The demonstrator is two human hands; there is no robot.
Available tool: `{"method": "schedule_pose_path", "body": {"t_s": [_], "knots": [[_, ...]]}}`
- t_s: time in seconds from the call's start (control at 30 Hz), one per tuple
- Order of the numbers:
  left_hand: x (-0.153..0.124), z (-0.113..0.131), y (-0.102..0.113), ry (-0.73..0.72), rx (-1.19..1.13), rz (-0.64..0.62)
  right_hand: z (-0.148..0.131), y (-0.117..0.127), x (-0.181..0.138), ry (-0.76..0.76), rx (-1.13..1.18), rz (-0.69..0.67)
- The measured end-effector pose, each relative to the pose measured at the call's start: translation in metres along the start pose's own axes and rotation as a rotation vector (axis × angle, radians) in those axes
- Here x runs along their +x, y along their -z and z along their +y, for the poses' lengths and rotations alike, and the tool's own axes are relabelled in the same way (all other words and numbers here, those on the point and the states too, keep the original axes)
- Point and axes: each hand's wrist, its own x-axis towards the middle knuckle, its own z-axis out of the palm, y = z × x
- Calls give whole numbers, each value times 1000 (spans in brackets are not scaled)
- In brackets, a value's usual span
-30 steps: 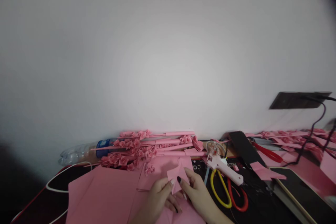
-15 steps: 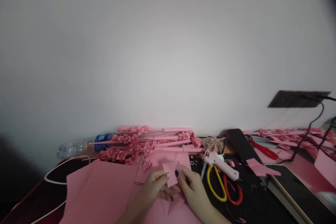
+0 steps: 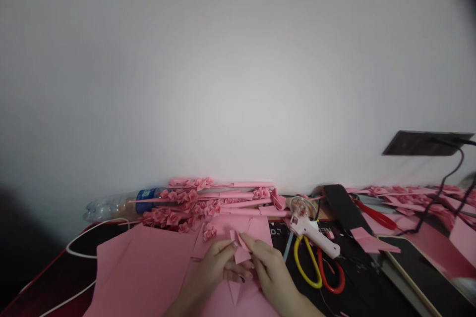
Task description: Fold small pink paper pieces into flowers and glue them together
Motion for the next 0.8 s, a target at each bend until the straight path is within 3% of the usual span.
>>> {"method": "schedule_pose_path", "body": {"t_s": [0.1, 0.37, 0.7, 0.8], "knots": [[0, 0, 0, 8, -29, 47, -1, 1, 2, -17, -4, -13], [-3, 8, -3, 42, -60, 20, -11, 6, 3, -8, 18, -43], [-2, 5, 2, -68, 121, -152, -15, 7, 3, -35, 37, -29], [-3, 3, 1, -106, 153, -162, -11, 8, 4, -105, 108, 43]]}}
